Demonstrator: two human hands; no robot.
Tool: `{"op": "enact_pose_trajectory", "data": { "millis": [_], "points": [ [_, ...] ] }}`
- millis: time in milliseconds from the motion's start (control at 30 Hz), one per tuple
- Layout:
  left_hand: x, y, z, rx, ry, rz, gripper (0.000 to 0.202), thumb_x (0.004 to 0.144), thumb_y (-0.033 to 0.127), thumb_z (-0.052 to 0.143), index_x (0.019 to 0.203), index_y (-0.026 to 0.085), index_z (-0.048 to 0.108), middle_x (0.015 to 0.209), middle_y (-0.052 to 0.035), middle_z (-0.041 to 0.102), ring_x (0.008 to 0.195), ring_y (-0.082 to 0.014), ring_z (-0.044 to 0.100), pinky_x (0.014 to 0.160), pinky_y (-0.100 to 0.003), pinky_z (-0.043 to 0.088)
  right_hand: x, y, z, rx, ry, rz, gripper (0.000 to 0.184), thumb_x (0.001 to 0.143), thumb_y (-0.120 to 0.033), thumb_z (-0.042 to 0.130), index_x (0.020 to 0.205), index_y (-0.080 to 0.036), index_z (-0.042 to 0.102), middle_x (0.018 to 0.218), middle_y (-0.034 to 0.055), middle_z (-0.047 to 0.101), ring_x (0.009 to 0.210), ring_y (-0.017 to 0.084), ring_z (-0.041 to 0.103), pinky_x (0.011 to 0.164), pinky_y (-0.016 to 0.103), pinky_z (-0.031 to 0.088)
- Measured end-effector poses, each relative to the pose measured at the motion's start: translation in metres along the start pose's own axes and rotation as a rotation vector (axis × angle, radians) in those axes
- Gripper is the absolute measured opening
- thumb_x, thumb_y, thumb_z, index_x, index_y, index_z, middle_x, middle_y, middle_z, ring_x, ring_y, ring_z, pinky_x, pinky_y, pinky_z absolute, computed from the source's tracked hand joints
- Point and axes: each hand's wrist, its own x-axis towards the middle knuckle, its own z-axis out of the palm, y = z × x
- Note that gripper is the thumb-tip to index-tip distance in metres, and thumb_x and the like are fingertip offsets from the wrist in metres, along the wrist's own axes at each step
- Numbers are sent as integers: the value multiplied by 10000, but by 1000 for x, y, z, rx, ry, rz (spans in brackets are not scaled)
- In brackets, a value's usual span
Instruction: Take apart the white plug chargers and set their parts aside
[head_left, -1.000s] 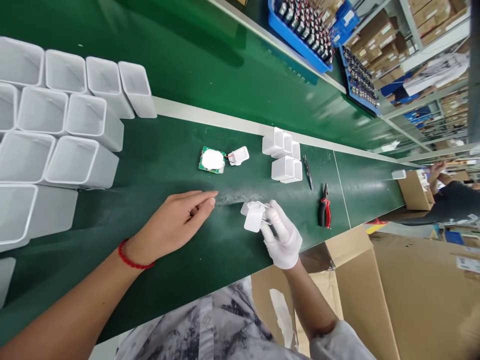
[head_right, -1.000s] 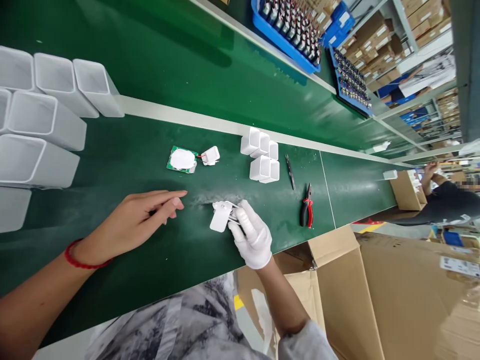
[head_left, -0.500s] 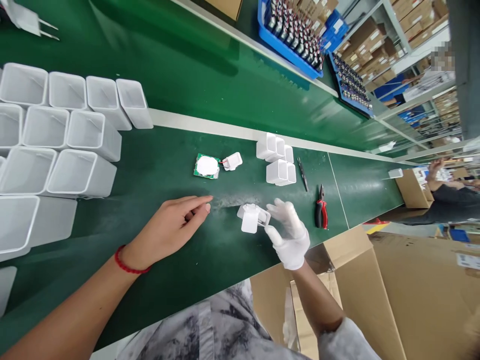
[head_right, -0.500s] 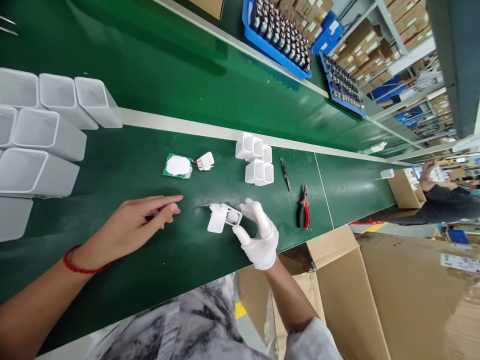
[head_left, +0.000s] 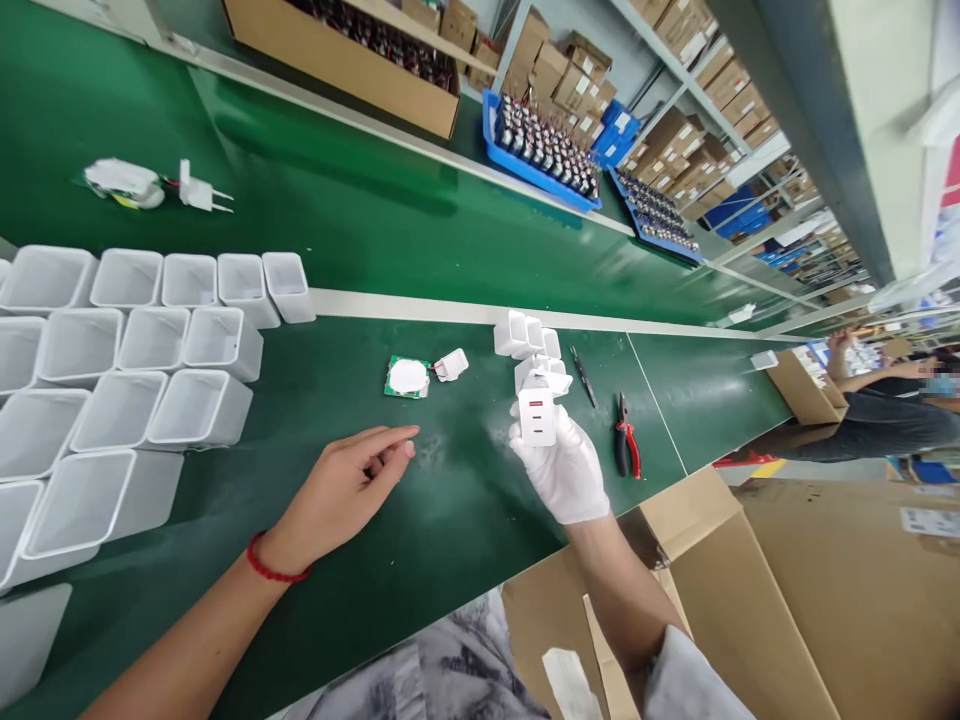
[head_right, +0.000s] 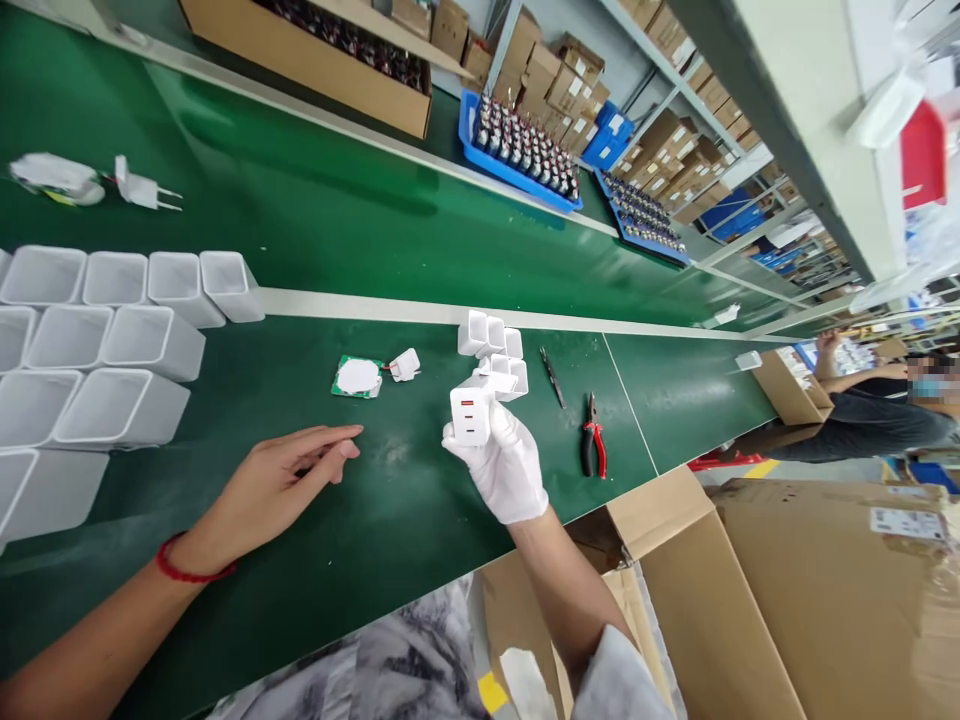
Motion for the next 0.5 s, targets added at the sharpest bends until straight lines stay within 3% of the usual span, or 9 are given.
{"op": "enact_pose_trajectory", "data": {
  "millis": [167, 300, 400, 500],
  "points": [
    [7, 13, -7, 187, 229, 69, 322, 920, 404, 469, 1046, 189, 673, 921, -44, 654, 677, -143, 562, 575, -251, 489, 11, -11, 11, 135, -88, 59, 275, 773, -348, 758, 993, -198, 687, 905, 21, 710, 794, 132, 681, 701, 199, 610],
    [22, 15, -6, 430, 327, 211, 348, 917, 336, 451, 1145, 145, 632, 1133, -122, 590, 1045, -268, 547, 896, -395, 504, 16, -12, 13, 116, -104, 86, 310, 784, -347, 750, 1050, -211, 668, 941, 16, 706, 778, 124, 683, 698, 203, 614],
    [35, 10, 1, 553, 340, 240, 413, 907, 312, 465, 1258, 114, 556, 1269, -175, 497, 1203, -337, 458, 1005, -483, 440, 16, -15, 18, 61, -130, 89, 319, 797, -378, 728, 1081, -253, 653, 948, -2, 689, 764, 120, 670, 691, 222, 616],
    [47, 4, 8, 624, 274, 207, 529, 884, 305, 518, 1364, 97, 439, 1347, -197, 444, 1286, -367, 390, 1055, -511, 396, 23, -21, 23, -53, -150, 26, 310, 844, -378, 662, 1140, -304, 610, 1010, -6, 662, 812, 139, 649, 708, 292, 621]
  ]
}}
